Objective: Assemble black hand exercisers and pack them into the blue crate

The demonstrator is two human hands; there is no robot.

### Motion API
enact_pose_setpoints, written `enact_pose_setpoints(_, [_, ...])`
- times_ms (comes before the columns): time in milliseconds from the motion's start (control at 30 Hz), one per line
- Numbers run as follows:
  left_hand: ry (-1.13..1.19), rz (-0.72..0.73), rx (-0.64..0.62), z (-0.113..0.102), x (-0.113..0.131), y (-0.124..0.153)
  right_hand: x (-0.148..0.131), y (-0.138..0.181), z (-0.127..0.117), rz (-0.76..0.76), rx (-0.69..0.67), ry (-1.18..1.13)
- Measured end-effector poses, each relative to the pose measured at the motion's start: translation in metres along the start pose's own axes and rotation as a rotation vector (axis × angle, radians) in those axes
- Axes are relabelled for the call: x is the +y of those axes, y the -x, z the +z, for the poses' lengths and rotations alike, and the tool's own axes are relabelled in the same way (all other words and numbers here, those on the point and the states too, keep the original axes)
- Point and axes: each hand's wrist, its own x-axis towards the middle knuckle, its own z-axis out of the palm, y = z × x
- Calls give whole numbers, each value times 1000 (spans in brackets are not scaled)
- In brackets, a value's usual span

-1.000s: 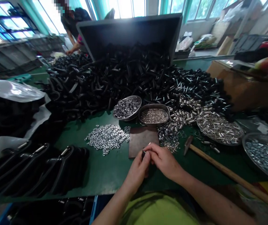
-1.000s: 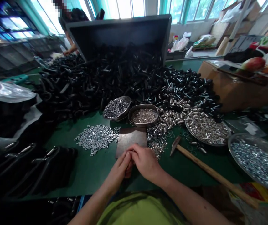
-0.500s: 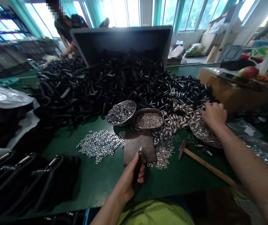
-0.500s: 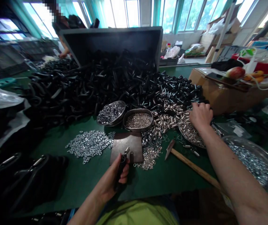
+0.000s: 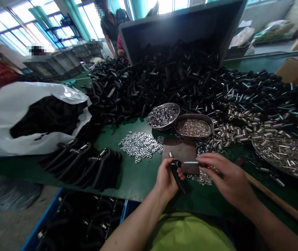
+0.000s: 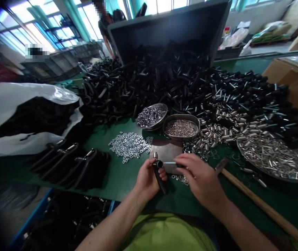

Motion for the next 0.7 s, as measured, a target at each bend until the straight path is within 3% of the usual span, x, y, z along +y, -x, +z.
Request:
enact_pose_setpoints(200, [-24, 171, -5, 2, -11, 7, -25, 2, 41, -120, -3, 28])
enact_pose_setpoints(267, [-69, 246, -3, 1, -13, 9, -26, -2, 46, -5, -14, 10])
enact_pose_setpoints(400, [-210, 381, 7, -1, -9, 12, -26, -9, 49, 349, -210, -143])
enact_pose_setpoints(433, [-192, 369, 25, -1, -8, 12, -25, -9, 49, 348, -216, -146])
enact_pose_setpoints(567, [-119, 397, 51, -5, -5, 12, -22, -8, 52, 94, -105, -64])
enact_pose_setpoints(700, [-211, 469, 7, -7, -5, 11, -19, -6, 53, 303, -255, -146])
